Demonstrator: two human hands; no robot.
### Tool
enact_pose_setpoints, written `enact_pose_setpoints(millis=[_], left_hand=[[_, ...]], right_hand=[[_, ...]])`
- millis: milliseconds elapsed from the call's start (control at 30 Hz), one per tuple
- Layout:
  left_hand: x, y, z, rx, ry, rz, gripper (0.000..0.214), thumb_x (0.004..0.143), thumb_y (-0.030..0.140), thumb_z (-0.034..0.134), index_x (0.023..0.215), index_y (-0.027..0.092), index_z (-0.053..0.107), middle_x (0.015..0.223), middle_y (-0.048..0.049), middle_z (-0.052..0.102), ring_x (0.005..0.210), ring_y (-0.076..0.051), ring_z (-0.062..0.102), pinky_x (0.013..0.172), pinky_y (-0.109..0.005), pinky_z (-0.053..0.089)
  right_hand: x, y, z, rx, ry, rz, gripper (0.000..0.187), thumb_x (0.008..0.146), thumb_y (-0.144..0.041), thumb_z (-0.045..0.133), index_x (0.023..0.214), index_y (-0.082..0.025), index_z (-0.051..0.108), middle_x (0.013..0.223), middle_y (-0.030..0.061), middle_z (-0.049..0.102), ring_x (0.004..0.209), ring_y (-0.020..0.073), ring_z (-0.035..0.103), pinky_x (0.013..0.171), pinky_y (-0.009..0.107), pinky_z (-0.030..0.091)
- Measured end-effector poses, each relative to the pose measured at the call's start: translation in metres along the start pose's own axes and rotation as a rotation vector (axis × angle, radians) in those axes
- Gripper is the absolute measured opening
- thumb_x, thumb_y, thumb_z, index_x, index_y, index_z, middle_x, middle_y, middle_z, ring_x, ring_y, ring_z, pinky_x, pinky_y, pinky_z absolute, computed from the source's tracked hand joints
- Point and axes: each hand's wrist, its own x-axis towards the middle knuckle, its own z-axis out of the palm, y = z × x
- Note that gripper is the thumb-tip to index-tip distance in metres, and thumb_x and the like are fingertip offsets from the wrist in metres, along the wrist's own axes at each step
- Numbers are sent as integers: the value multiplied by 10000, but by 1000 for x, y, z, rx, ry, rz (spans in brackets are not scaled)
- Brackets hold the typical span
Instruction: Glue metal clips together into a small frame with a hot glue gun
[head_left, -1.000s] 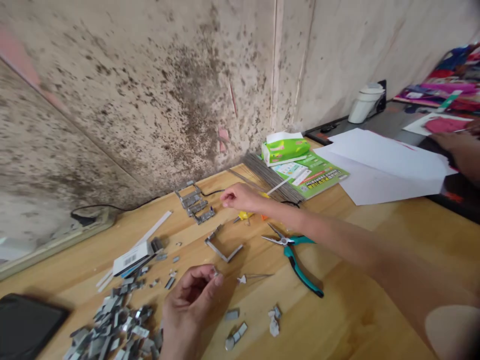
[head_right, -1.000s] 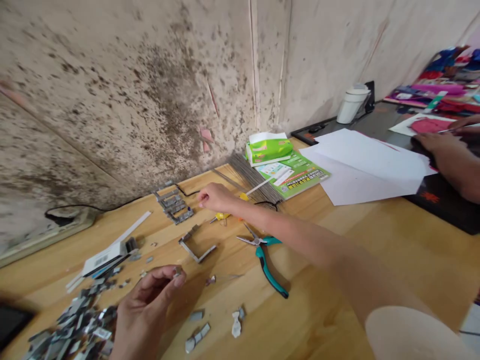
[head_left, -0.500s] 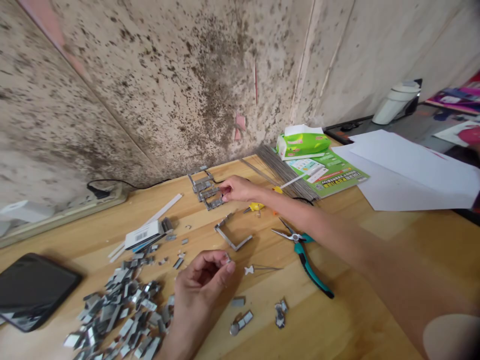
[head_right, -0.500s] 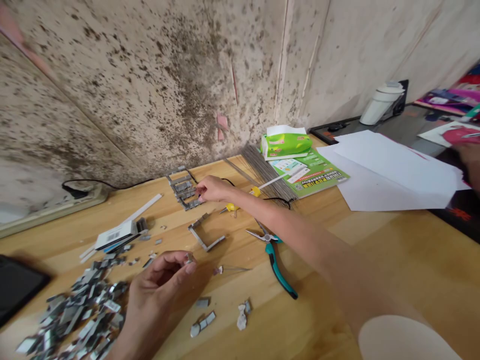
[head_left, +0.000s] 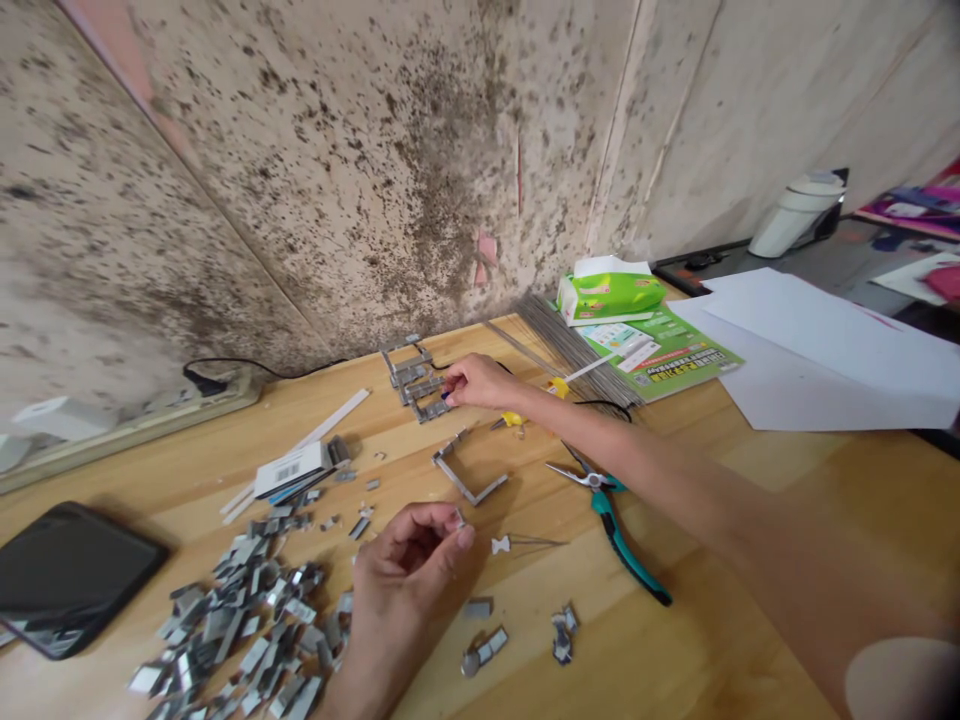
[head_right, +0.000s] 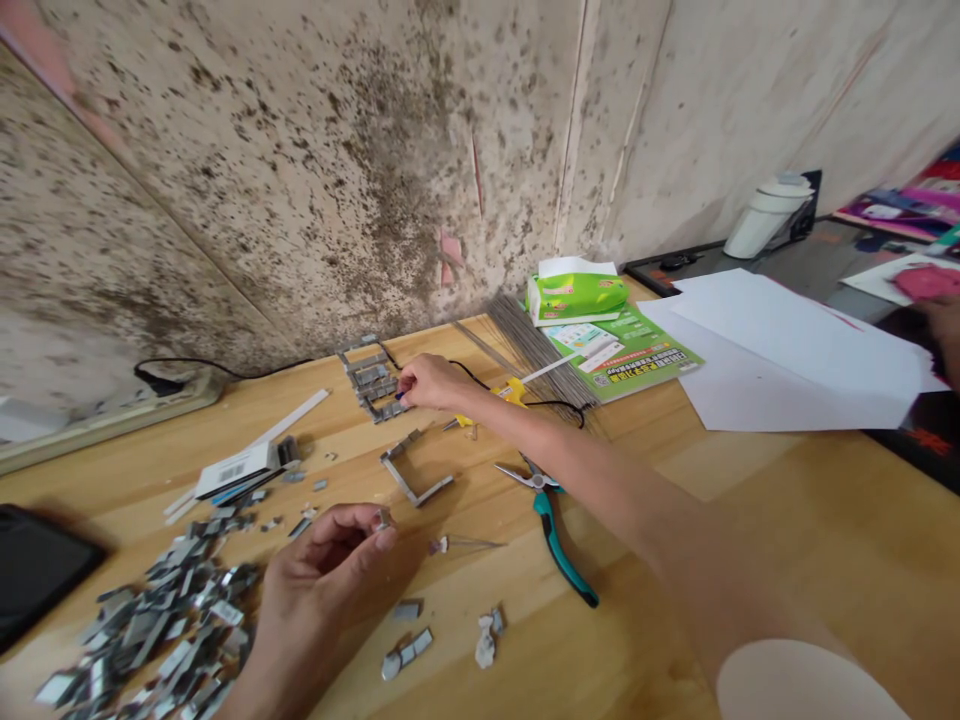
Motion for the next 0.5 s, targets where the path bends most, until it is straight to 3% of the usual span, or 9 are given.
enact_pose_setpoints(millis=[500], left_hand=[[1,1,0,4,-22,15,220,550,286,787,665,154,653,593,3,617,500,-98,506,457,-179,412]], right_hand=[[0,-5,-3,-54,34,2,149,612,-226,688,751,-174,706,676,-26,667,615,107,561,516,197,320]])
